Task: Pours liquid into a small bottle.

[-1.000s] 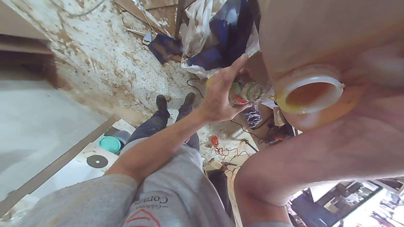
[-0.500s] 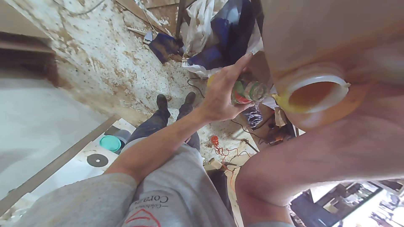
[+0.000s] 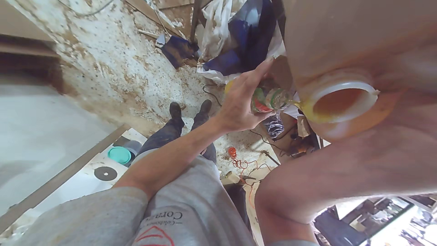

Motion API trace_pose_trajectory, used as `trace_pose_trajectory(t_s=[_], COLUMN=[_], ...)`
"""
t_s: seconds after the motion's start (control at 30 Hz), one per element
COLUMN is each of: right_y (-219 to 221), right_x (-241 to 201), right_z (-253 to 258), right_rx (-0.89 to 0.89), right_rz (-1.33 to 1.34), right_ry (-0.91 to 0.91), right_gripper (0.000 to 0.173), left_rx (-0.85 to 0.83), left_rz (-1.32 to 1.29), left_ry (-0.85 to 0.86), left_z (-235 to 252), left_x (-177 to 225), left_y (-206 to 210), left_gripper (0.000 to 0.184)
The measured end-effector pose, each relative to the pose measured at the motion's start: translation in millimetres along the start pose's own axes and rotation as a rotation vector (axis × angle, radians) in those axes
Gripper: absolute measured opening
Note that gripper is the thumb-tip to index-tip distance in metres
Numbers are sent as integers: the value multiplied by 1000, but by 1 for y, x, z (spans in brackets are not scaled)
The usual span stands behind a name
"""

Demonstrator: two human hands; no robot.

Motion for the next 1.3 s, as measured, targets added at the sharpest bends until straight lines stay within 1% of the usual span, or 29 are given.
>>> trace_pose_trajectory(t_s=[0.1, 0.3, 0.5, 0.63, 0.73, 0.8, 0.83, 0.9, 0.97, 1.23, 1.3], right_y=[1, 7, -1, 6, 18, 23, 26, 25, 25, 20, 18], right_x=[-7, -11, -8, -9, -5, -7, -9, -15, -17, -17, -16], right_z=[-24, -26, -27, -23, 2, 9, 8, -6, -12, -16, -15], right_rx=[-45, -40, -42, -40, -14, -11, -9, -41, -68, -49, -37], right_rz=[-145, -159, -178, -119, 87, 152, 142, 8, -66, -42, -64], right_ry=[-42, -37, -24, -25, 1, 24, 32, 32, 34, 39, 20], right_gripper=[16, 18, 19, 19, 14, 16, 17, 20, 20, 22, 20], left_rx=[-5, -4, -12, -21, -12, -14, -16, -18, -14, -18, -19], left_rz=[-5, -15, -18, -14, -1, 2, 0, -6, -8, -7, -16], left_ry=[2, -6, -14, -20, -15, -16, -17, -16, -9, -20, -25], left_z=[-1, -3, -3, -3, -4, -4, -4, -4, -4, -3, -2], left_x=[-1, -2, -2, -1, -2, -2, -2, -1, -2, -3, -2], left_y=[1, 1, 1, 1, 1, 1, 1, 0, 0, 2, 2], left_gripper=[102, 102, 103, 104, 103, 103, 104, 104, 104, 104, 104])
Point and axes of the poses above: each hand's wrist, its own z-axis towards the middle knuckle, its own y-axis out of the palm, x = y × z, the point moved 1 cm from there along z, towards the middle knuckle, and after that the axes turned 5 degrees about -x, right-handed, at the moved point
